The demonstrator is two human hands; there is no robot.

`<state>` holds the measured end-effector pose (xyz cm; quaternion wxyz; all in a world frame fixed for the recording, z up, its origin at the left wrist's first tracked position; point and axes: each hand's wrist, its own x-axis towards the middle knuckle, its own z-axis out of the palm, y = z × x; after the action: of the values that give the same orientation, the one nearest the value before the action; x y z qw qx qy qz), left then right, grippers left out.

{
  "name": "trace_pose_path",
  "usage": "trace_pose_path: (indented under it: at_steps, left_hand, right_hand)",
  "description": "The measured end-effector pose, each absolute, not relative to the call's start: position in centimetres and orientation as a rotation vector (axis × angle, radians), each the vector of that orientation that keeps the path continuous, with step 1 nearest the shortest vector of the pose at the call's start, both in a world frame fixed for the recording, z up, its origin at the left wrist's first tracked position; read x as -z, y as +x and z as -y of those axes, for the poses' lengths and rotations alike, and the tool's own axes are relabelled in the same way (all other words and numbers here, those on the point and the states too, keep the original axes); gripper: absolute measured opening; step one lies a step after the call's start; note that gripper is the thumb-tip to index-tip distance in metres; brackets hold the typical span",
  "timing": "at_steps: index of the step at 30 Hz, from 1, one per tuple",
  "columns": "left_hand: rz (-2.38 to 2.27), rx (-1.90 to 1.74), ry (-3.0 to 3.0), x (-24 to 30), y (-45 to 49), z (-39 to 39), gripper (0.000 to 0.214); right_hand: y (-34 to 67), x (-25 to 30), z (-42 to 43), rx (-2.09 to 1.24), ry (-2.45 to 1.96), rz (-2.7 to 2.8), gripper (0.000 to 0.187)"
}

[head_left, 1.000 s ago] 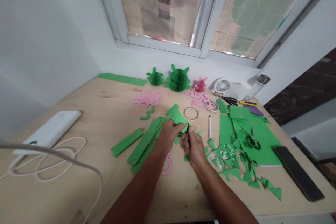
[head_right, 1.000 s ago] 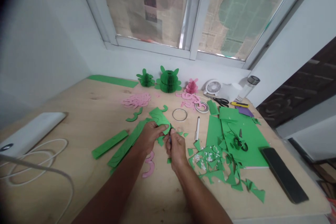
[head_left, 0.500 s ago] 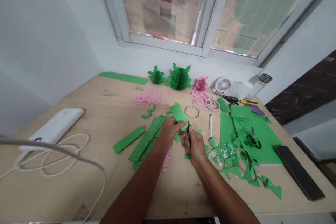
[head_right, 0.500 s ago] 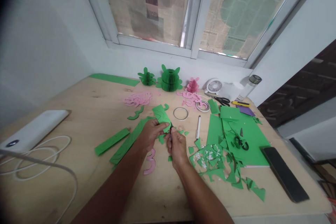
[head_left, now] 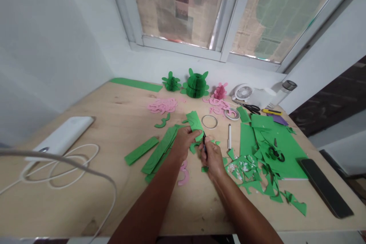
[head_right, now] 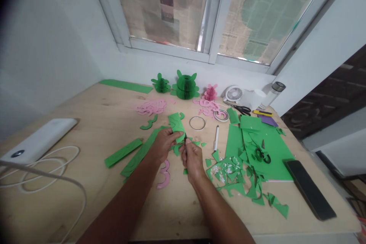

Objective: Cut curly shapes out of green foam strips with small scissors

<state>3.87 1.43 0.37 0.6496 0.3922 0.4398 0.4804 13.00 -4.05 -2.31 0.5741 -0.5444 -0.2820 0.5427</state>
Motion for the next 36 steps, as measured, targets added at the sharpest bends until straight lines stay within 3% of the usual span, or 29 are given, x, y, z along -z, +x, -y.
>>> trace_pose_path:
  at_steps: [36]
  left_hand:
    - [-0.939, -0.962, 1.008, 0.6, 3.3, -2.0, 0.019]
  right_hand:
    - [13.0, 2.6, 3.9, -1.286, -1.288, 0.647, 0.057]
